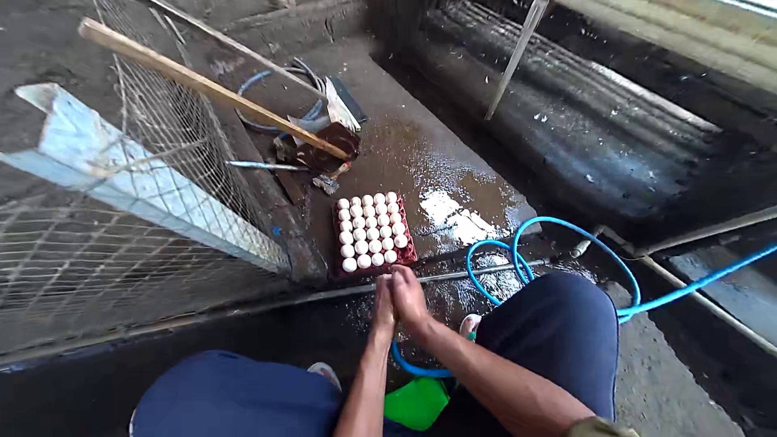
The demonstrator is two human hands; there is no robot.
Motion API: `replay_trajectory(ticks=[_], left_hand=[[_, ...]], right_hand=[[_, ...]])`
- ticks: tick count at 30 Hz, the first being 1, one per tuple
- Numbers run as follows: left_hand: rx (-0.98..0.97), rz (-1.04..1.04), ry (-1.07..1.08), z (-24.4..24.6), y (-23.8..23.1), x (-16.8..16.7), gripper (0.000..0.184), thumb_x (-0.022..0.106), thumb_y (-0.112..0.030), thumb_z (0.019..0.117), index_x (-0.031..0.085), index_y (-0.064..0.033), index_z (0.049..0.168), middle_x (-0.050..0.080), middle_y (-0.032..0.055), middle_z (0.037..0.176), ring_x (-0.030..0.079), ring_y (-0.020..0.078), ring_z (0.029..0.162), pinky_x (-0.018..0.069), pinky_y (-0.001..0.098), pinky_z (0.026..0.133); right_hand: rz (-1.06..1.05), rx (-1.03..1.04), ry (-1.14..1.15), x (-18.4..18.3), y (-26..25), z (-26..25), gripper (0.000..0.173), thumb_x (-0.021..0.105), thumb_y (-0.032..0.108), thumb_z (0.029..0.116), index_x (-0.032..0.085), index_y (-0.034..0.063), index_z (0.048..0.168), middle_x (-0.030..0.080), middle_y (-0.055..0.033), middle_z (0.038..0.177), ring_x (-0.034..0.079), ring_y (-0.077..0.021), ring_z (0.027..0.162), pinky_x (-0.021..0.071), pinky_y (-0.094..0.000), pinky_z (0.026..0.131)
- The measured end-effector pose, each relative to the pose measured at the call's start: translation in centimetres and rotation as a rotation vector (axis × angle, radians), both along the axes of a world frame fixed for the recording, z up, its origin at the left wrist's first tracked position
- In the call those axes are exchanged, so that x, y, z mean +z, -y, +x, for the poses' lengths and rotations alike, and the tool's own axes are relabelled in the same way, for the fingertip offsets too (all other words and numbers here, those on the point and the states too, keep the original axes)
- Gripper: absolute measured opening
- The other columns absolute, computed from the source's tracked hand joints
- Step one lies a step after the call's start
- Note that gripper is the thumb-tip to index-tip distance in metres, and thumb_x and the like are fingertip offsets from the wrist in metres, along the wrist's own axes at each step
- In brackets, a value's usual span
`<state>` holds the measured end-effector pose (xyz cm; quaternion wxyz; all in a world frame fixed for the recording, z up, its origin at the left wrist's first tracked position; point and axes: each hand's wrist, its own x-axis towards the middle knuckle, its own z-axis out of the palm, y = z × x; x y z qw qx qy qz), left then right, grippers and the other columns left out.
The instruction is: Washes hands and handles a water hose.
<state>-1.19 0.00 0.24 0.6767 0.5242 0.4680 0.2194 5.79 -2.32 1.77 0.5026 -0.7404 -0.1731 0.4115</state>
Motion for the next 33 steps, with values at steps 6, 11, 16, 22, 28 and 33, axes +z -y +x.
replay_trajectory(ticks=[6, 11, 16, 22, 28, 33], left_hand=[[0.003, -0.107, -0.076, 0.2, 0.0, 0.8, 0.053, 0.020, -0.030, 0.1129, 0.059, 0.0022, 0.130, 0.065, 0.0170, 0.110, 0.062, 0.0204, 0.095, 0.0522, 0.0389, 0.083], [0.006, -0.160, -0.068, 0.4, 0.0, 0.6, 0.053, 0.019, -0.034, 0.1125, 0.062, -0.0036, 0.121, 0.063, 0.0065, 0.089, 0.056, 0.0105, 0.070, 0.0467, 0.0282, 0.060], [0.078, -0.123, -0.002, 0.3, -0.5, 0.1, 0.044, 0.026, -0.024, 0.1127, 0.058, 0.0042, 0.125, 0.063, 0.0127, 0.106, 0.059, 0.0131, 0.093, 0.0498, 0.0310, 0.085], [0.040, -0.098, -0.010, 0.0, -0.6, 0.3, 0.044, 0.026, -0.019, 0.1127, 0.052, 0.0090, 0.135, 0.063, 0.0205, 0.120, 0.061, 0.0188, 0.103, 0.0500, 0.0346, 0.093], [-0.036, -0.353, 0.074, -0.1, -0.8, -0.1, 0.047, 0.023, -0.038, 0.1121, 0.057, -0.0107, 0.095, 0.050, -0.0013, 0.061, 0.038, 0.0052, 0.041, 0.0324, 0.0197, 0.037], [0.009, -0.312, 0.171, -0.3, -1.3, -0.1, 0.050, 0.021, -0.037, 0.1129, 0.054, -0.0087, 0.138, 0.067, 0.0075, 0.110, 0.065, 0.0138, 0.089, 0.0555, 0.0321, 0.077]], right_hand=[[-0.025, -0.125, -0.104, -0.3, -0.4, 0.8, 0.039, 0.049, 0.021, 0.1058, 0.053, -0.0009, 0.137, 0.063, -0.0222, 0.124, 0.062, -0.0300, 0.112, 0.0503, -0.0500, 0.095], [-0.023, -0.083, -0.059, -0.7, -0.4, 1.3, 0.041, 0.046, 0.020, 0.1049, 0.056, 0.0013, 0.139, 0.062, -0.0206, 0.133, 0.060, -0.0295, 0.121, 0.0481, -0.0513, 0.101], [0.000, 0.003, 0.030, -0.7, 0.4, -0.6, 0.045, 0.035, 0.023, 0.1090, 0.055, -0.0008, 0.142, 0.060, -0.0210, 0.139, 0.057, -0.0296, 0.131, 0.0433, -0.0501, 0.111], [-0.026, 0.052, 0.049, -0.2, 0.0, -0.5, 0.046, 0.039, 0.024, 0.1080, 0.053, 0.0012, 0.145, 0.056, -0.0222, 0.145, 0.051, -0.0318, 0.138, 0.0396, -0.0500, 0.116], [-0.216, -0.140, -0.389, -2.1, -1.7, 2.8, 0.038, 0.042, 0.030, 0.1083, 0.058, 0.0051, 0.131, 0.063, -0.0190, 0.115, 0.062, -0.0297, 0.100, 0.0520, -0.0508, 0.083], [-0.008, 0.008, 0.039, -1.2, -0.4, 1.5, 0.045, 0.032, 0.024, 0.1086, 0.060, 0.0017, 0.136, 0.065, -0.0200, 0.129, 0.062, -0.0291, 0.120, 0.0490, -0.0504, 0.103]])
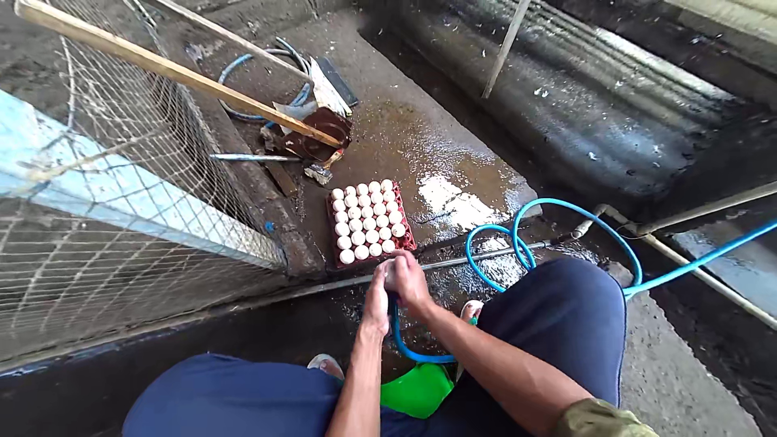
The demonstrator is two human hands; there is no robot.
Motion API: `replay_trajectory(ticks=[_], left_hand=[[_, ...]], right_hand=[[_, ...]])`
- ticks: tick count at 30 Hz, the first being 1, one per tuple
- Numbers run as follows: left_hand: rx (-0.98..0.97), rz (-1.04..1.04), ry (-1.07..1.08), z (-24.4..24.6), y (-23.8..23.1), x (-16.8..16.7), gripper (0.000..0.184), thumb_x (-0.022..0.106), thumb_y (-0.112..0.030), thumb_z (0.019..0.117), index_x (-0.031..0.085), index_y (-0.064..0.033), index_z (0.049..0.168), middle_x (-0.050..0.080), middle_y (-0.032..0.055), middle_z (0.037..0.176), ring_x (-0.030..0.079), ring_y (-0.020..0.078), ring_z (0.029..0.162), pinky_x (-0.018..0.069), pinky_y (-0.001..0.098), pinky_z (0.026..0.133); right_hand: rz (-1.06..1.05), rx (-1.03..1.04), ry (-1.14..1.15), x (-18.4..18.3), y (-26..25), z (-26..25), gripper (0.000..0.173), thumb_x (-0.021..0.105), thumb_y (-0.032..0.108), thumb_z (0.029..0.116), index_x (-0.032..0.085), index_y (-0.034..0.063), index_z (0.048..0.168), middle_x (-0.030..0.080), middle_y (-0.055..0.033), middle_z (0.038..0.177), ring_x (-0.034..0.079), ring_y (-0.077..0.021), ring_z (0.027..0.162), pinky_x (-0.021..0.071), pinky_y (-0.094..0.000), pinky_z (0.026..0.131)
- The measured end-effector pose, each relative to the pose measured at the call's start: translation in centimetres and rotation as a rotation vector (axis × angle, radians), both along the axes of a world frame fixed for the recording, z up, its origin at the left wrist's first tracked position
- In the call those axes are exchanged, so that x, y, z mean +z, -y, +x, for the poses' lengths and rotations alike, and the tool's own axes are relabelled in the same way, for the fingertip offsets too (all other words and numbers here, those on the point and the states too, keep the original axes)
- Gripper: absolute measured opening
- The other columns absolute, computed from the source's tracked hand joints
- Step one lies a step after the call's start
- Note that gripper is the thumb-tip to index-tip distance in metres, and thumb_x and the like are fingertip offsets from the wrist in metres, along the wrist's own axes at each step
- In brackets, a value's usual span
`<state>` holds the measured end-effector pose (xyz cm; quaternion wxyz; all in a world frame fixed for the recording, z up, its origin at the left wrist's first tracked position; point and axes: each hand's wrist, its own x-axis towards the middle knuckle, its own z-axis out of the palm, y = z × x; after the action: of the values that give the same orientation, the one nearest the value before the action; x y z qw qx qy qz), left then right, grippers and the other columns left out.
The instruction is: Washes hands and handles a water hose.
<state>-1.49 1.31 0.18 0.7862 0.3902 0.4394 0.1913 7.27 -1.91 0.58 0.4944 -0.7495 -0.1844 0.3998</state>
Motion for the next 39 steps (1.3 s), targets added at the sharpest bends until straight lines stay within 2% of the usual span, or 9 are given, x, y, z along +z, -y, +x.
replay_trajectory(ticks=[4, 8, 13, 18, 25, 29, 34, 37, 39], left_hand=[[-0.003, 0.133, -0.167, 0.3, 0.8, -0.2, 0.048, 0.020, -0.031, 0.1125, 0.061, -0.0073, 0.102, 0.055, -0.0012, 0.067, 0.044, 0.0038, 0.049, 0.0370, 0.0199, 0.043], [0.016, 0.242, -0.141, 0.2, 1.0, -0.3, 0.044, 0.023, -0.019, 0.1128, 0.051, 0.0078, 0.134, 0.060, 0.0181, 0.121, 0.058, 0.0163, 0.107, 0.0482, 0.0332, 0.096], [-0.060, 0.048, -0.144, 0.0, 0.4, -0.3, 0.038, 0.031, -0.036, 0.1112, 0.058, -0.0098, 0.108, 0.053, 0.0000, 0.071, 0.042, 0.0053, 0.047, 0.0359, 0.0205, 0.041], [0.044, 0.196, -0.068, 0.2, 0.9, 0.7, 0.051, 0.020, -0.028, 0.1133, 0.041, 0.0018, 0.149, 0.052, 0.0175, 0.143, 0.053, 0.0174, 0.125, 0.0436, 0.0344, 0.107], [0.030, 0.299, -0.184, 0.4, 1.7, 0.7, 0.048, 0.020, -0.020, 0.1133, 0.046, 0.0096, 0.141, 0.056, 0.0239, 0.135, 0.055, 0.0201, 0.121, 0.0428, 0.0348, 0.106], [0.015, 0.227, -0.255, 1.0, 2.0, 0.2, 0.044, 0.025, -0.033, 0.1121, 0.056, -0.0036, 0.122, 0.058, 0.0063, 0.088, 0.053, 0.0108, 0.069, 0.0447, 0.0277, 0.057], [0.103, 0.347, -0.112, 1.0, 1.6, -0.6, 0.044, 0.026, -0.019, 0.1119, 0.042, 0.0067, 0.143, 0.054, 0.0212, 0.136, 0.054, 0.0199, 0.123, 0.0438, 0.0355, 0.107], [0.065, 0.355, -0.265, 1.1, 1.8, -0.9, 0.046, 0.025, -0.028, 0.1119, 0.059, 0.0006, 0.124, 0.064, 0.0142, 0.113, 0.062, 0.0167, 0.099, 0.0522, 0.0333, 0.083], [0.022, 0.338, -0.213, 0.8, 1.4, -0.6, 0.047, 0.025, -0.021, 0.1125, 0.053, 0.0086, 0.136, 0.059, 0.0236, 0.132, 0.057, 0.0247, 0.120, 0.0446, 0.0399, 0.105]], right_hand=[[-0.053, -0.037, -0.086, 0.0, -0.2, 0.0, 0.040, 0.041, 0.024, 0.1073, 0.060, 0.0040, 0.136, 0.064, -0.0201, 0.129, 0.061, -0.0302, 0.119, 0.0469, -0.0533, 0.101], [0.038, 0.002, 0.037, 0.8, 1.0, -1.9, 0.042, 0.039, 0.021, 0.1060, 0.058, 0.0016, 0.138, 0.065, -0.0195, 0.130, 0.062, -0.0284, 0.120, 0.0488, -0.0504, 0.103], [-0.119, -0.148, -0.478, 0.2, -1.2, 1.1, 0.034, 0.043, 0.027, 0.1085, 0.057, 0.0028, 0.128, 0.062, -0.0175, 0.111, 0.062, -0.0270, 0.096, 0.0520, -0.0477, 0.082], [0.044, 0.097, 0.104, 1.1, 0.4, -1.0, 0.044, 0.035, 0.021, 0.1064, 0.058, 0.0005, 0.138, 0.064, -0.0211, 0.131, 0.061, -0.0298, 0.123, 0.0471, -0.0498, 0.105], [-0.011, 0.055, 0.013, 1.4, 0.8, -1.6, 0.042, 0.039, 0.022, 0.1068, 0.057, 0.0034, 0.140, 0.064, -0.0186, 0.133, 0.061, -0.0295, 0.125, 0.0469, -0.0515, 0.106], [-0.122, -0.061, -0.222, -0.7, -0.5, 1.2, 0.040, 0.044, 0.023, 0.1077, 0.050, 0.0047, 0.143, 0.061, -0.0224, 0.129, 0.060, -0.0325, 0.118, 0.0486, -0.0539, 0.098], [0.060, -0.017, 0.037, 0.0, 0.5, -1.0, 0.045, 0.031, 0.020, 0.1078, 0.057, -0.0001, 0.139, 0.064, -0.0214, 0.130, 0.061, -0.0294, 0.123, 0.0471, -0.0502, 0.105], [-0.048, -0.061, -0.047, 0.1, 0.2, -0.1, 0.040, 0.041, 0.023, 0.1075, 0.058, 0.0038, 0.137, 0.065, -0.0204, 0.127, 0.061, -0.0309, 0.119, 0.0472, -0.0532, 0.101], [-0.051, -0.032, 0.007, 0.9, 0.5, -1.1, 0.040, 0.040, 0.023, 0.1074, 0.058, 0.0018, 0.137, 0.064, -0.0219, 0.128, 0.061, -0.0326, 0.121, 0.0479, -0.0532, 0.103]])
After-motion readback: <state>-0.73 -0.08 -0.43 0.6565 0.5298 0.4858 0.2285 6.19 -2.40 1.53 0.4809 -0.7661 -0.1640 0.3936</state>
